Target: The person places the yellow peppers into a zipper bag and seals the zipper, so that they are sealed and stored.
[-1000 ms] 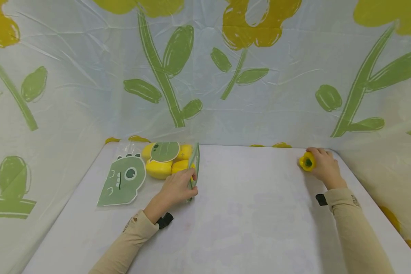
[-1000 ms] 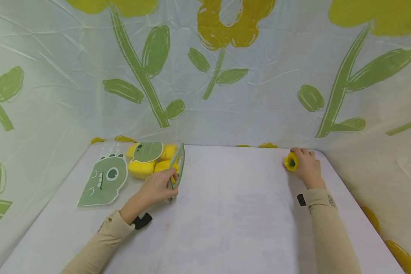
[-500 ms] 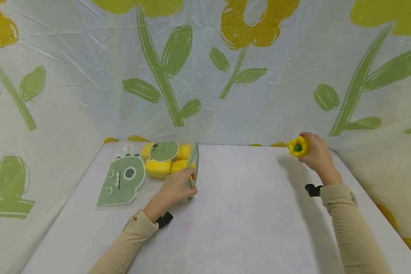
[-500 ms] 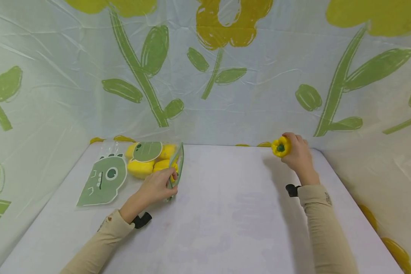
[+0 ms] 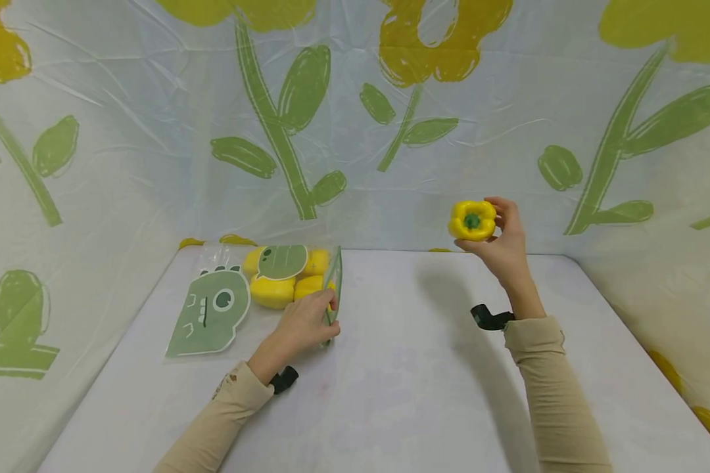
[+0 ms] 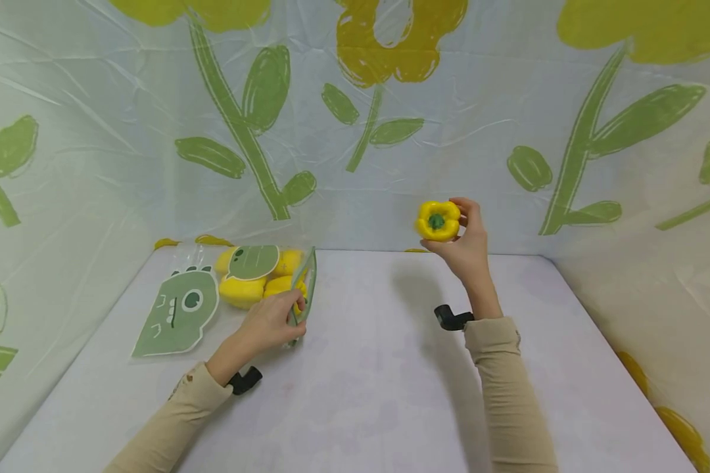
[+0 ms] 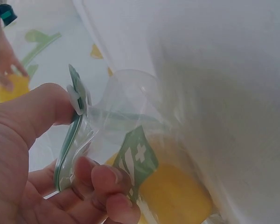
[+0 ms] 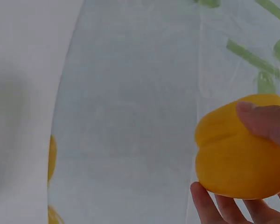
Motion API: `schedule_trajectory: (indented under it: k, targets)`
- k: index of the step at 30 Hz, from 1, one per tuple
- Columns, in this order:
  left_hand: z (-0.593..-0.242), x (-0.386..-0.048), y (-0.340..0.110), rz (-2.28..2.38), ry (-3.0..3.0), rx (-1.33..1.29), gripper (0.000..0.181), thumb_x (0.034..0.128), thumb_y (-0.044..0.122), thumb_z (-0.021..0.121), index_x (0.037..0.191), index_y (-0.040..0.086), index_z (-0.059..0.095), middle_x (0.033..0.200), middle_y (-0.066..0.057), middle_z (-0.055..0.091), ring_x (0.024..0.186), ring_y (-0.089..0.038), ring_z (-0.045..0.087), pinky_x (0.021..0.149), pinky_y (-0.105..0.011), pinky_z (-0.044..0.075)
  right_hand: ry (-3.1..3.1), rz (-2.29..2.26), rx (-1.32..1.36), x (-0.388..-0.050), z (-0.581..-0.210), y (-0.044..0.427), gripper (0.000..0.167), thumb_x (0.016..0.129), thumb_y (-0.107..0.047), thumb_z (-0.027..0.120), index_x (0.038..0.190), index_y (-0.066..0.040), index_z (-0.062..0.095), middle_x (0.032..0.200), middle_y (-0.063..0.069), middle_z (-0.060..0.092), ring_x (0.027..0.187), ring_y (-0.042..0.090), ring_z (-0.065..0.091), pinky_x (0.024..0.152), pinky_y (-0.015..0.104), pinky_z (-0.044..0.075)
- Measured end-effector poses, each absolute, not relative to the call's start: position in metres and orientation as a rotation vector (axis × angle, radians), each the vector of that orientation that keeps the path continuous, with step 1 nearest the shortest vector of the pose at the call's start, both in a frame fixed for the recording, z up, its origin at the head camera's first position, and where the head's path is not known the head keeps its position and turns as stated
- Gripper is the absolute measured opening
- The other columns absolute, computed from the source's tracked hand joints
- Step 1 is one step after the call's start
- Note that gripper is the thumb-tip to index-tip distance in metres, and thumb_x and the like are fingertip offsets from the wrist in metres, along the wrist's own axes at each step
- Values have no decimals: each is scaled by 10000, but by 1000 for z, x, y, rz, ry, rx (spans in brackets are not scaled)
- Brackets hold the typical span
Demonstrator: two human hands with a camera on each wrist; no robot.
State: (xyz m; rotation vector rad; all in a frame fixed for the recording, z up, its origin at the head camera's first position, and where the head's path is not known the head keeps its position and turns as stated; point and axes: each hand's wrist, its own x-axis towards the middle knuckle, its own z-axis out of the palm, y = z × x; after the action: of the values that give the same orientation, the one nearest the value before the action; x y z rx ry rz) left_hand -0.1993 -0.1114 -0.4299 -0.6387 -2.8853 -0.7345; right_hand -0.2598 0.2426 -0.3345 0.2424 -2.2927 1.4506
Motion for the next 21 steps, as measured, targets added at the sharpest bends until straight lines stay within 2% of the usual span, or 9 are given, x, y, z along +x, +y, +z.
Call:
schedule_trajectory:
  k: [4, 9, 16, 21]
  targets:
    - [-430, -199, -112, -737, -2882, -638, 240, 772, 189, 744, 931, 110, 582, 746, 38, 499, 551, -133, 436, 483, -294, 366, -2118, 1686, 268, -255, -336, 213, 786, 766, 53, 793, 1394, -80, 340, 1366, 99, 444, 1174, 196, 440, 936, 267, 466]
    - [-430, -198, -112, -739, -2877, -640, 242, 771, 188, 746, 930, 107, 582, 744, 36, 499, 542, -132, 431, 477, -293, 364, -1952, 1978, 261, -255, -355, 181, 749, 786, 15, 788, 1356, -147, 329, 1373, 76, 419, 1200, 223, 466, 949, 275, 476]
    - [-431, -200, -112, -730, -2888, -639, 247, 776, 195, 748, 939, 113, 582, 746, 32, 496, 538, -127, 425, 476, -286, 358, -1844, 2289, 270, -258, -393, 135, 654, 820, 49, 730, 1339, -88, 356, 1311, 98, 431, 1063, 236, 565, 906, 278, 507]
    - [-431, -201, -112, -731, -2896, -643, 253, 778, 198, 755, 940, 120, 578, 750, 33, 497, 540, -127, 429, 477, -287, 361, -1985, 2350, 177, -260, -426, 117, 634, 832, -42, 750, 1355, -68, 391, 1307, 131, 466, 1047, 239, 571, 892, 279, 506]
